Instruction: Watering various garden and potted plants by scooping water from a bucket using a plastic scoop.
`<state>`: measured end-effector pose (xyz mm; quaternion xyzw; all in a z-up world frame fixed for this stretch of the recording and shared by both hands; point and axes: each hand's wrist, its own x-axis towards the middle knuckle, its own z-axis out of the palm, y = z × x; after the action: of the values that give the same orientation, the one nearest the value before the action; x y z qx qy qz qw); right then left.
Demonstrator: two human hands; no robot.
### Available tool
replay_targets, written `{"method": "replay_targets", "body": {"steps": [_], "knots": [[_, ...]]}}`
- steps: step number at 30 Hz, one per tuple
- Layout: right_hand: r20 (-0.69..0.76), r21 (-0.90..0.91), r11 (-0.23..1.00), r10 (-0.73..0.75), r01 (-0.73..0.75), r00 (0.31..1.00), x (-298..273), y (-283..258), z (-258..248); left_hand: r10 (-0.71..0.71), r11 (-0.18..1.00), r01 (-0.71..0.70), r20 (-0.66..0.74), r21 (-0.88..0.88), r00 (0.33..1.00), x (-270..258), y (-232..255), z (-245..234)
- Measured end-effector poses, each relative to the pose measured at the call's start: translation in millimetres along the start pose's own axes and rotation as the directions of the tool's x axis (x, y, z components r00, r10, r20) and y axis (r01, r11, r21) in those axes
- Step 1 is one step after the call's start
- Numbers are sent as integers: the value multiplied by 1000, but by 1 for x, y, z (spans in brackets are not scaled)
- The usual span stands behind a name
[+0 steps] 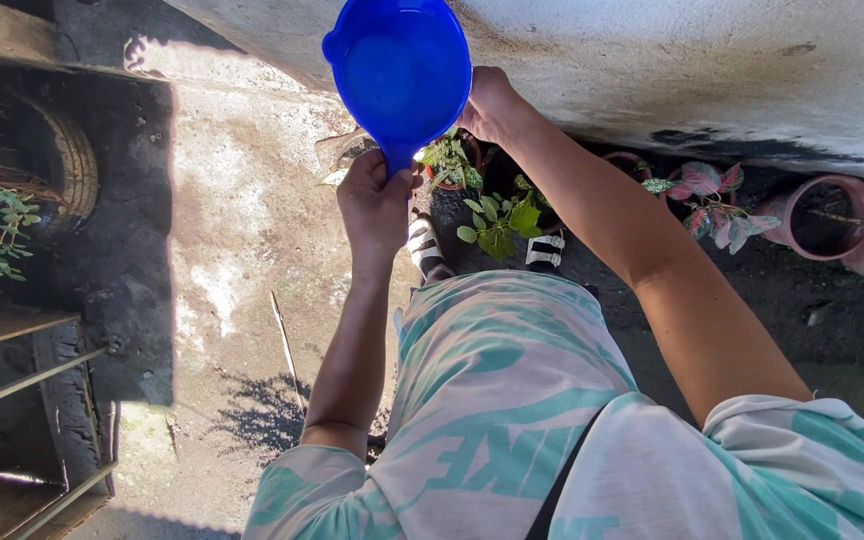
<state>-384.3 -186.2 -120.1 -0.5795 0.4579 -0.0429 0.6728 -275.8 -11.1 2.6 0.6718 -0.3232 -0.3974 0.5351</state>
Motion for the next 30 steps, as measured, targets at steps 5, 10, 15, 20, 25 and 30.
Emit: {"method": "replay_targets", "body": {"steps": [5, 10, 15, 20, 25, 30], "knots": [[1, 15, 1000, 0, 0, 1000, 0, 1, 1, 18, 1000, -18, 10, -1, 1000, 1, -3, -3], [-3, 36, 999, -1, 1, 1000, 1, 0, -1, 7, 1000, -7, 28, 9, 1000, 0, -1, -4], [-6, 55, 998, -3, 3, 1000, -1, 2, -1, 4, 1000, -4, 29, -3, 1000, -3, 2, -5], [-12, 78, 997, -1, 2, 1000, -3, 5, -1, 22, 1000, -23, 42, 7, 999, -5, -2, -7], [-31, 110, 994, 8, -4, 1000, -8, 9, -3, 36, 999, -37, 60, 21, 998, -4, -7, -8], [-49, 134, 991, 15, -9, 999, -9, 11, -7, 17, 1000, -19, 70, 19, 997, -3, -14, -7]]}}
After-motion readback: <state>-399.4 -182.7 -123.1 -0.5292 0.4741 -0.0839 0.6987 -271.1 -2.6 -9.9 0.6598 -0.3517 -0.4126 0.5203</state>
